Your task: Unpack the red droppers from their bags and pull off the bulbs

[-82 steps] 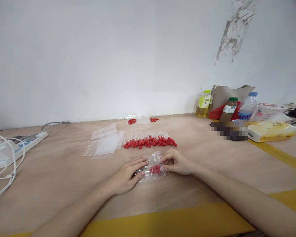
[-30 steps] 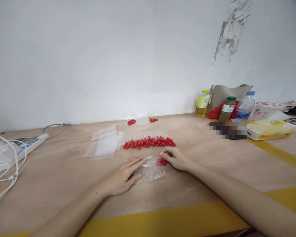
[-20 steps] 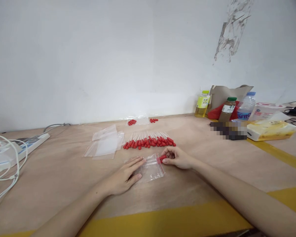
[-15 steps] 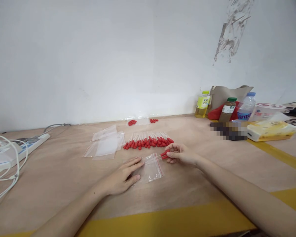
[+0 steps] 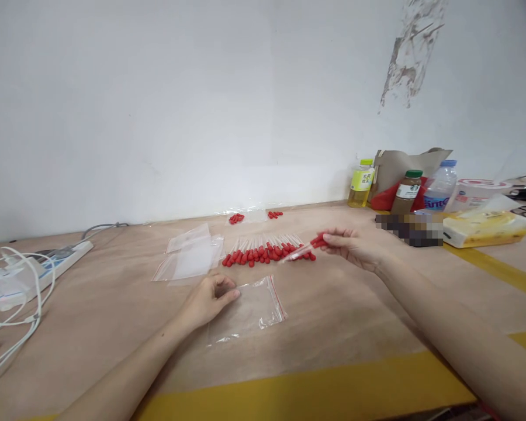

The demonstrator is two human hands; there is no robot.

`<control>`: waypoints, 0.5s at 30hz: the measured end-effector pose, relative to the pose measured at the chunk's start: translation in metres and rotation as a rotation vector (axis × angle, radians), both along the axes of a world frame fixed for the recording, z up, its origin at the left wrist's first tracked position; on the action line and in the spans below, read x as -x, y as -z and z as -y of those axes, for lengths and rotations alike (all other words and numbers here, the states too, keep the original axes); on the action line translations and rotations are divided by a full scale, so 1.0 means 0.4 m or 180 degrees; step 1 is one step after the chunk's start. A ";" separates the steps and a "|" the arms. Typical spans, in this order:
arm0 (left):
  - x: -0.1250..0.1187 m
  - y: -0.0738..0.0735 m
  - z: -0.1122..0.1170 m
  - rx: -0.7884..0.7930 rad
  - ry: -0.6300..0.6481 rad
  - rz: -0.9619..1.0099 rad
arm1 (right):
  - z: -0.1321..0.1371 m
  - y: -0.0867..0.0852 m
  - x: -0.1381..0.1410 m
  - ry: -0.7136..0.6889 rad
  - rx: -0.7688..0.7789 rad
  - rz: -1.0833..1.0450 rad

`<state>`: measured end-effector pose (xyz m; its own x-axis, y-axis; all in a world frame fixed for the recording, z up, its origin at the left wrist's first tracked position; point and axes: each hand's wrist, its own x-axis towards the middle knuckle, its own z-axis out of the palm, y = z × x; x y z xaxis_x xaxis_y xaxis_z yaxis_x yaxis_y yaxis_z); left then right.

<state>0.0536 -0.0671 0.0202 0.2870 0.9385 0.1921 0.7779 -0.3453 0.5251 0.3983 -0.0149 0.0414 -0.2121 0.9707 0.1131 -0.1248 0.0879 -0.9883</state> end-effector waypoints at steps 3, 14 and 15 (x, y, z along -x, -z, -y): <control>0.006 0.032 -0.028 0.0027 -0.0121 0.0157 | -0.023 -0.023 0.035 0.0533 -0.0652 -0.0081; 0.050 -0.036 -0.007 0.0838 0.0138 0.0596 | -0.132 0.013 0.353 0.0242 -0.3446 0.3603; 0.067 -0.054 -0.009 0.0910 0.0058 0.0755 | -0.136 0.015 0.369 0.0161 -0.3518 0.3873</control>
<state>0.0269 -0.0634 0.0416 0.2832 0.9590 -0.0138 0.6180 -0.1715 0.7673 0.2506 0.0394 0.0355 -0.6615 0.5458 0.5143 0.6557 0.7538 0.0436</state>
